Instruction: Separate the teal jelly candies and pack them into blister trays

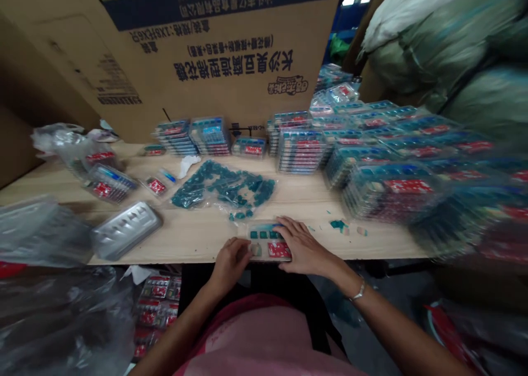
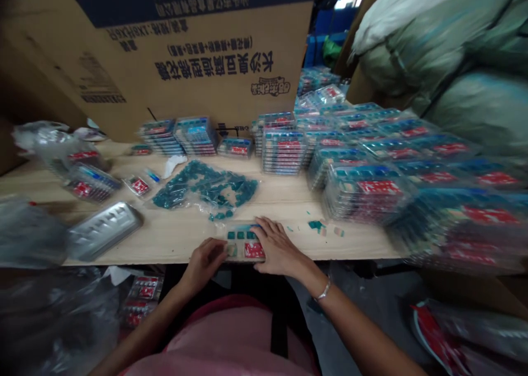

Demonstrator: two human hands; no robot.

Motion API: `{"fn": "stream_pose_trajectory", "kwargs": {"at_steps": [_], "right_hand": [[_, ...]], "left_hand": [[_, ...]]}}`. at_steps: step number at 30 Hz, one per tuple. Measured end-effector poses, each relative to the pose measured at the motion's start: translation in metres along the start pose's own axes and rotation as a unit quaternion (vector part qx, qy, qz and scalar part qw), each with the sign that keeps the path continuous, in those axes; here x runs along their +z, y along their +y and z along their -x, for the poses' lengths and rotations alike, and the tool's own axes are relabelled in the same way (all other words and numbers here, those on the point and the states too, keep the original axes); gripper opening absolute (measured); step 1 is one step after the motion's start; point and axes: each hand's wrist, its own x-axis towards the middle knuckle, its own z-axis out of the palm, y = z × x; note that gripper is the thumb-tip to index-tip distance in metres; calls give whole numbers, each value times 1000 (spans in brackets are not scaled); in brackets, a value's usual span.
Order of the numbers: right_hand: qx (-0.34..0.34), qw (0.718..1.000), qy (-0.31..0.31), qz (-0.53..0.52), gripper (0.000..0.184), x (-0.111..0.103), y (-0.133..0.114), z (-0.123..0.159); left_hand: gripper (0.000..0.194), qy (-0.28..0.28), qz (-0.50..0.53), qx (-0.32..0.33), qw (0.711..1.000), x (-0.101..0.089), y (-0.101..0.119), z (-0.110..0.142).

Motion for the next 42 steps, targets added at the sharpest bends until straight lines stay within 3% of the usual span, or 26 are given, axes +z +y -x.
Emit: {"fn": "stream_pose_trajectory", "kwargs": {"at_steps": [3, 5, 10, 16, 21, 23, 28, 30, 33, 36, 39, 41, 42], "right_hand": [[0, 1000, 10, -8, 70, 4, 2, 2], [-1, 1000, 22, -18, 70, 6, 2, 4], [6, 999, 15, -40, 76, 3, 2, 3], [-32, 999, -5, -22, 52, -8, 6, -2], [-56, 998, -4, -25, 44, -17, 9, -4], [-59, 998, -1, -28, 41, -21, 7, -3], [-46, 997, 5, -64, 32, -39, 10, -13], [-19, 994, 8, -108, 24, -50, 25, -27], [45, 986, 10, -161, 18, -68, 60, -52], [106, 986, 49, -115, 25, -80, 85, -70], [106, 986, 125, -33, 30, -77, 76, -70], [55, 991, 121, 19, 18, -66, 52, -61], [24, 995, 89, 38, 13, -59, 38, -54]], "left_hand": [[44, -5, 22, -2, 1000, 1, -1, 6], [50, -5, -15, 24, 1000, 3, -2, 11], [42, 13, -73, 68, 995, 8, -5, 10], [30, 15, -113, 94, 989, 8, -6, -4], [69, 15, -90, 73, 993, 5, -1, -5], [75, 10, -94, 84, 992, 3, 0, -5], [70, 7, -113, 109, 988, 2, -3, -6], [70, 9, -118, 111, 987, 2, -5, -7], [54, 1, -135, 127, 983, 2, -5, -9], [41, -9, -144, 141, 979, 0, -4, -11], [45, -20, -135, 133, 982, -2, -3, -13], [47, -26, -128, 126, 983, -3, -4, -14], [46, -28, -125, 123, 984, -3, -5, -14]]}}
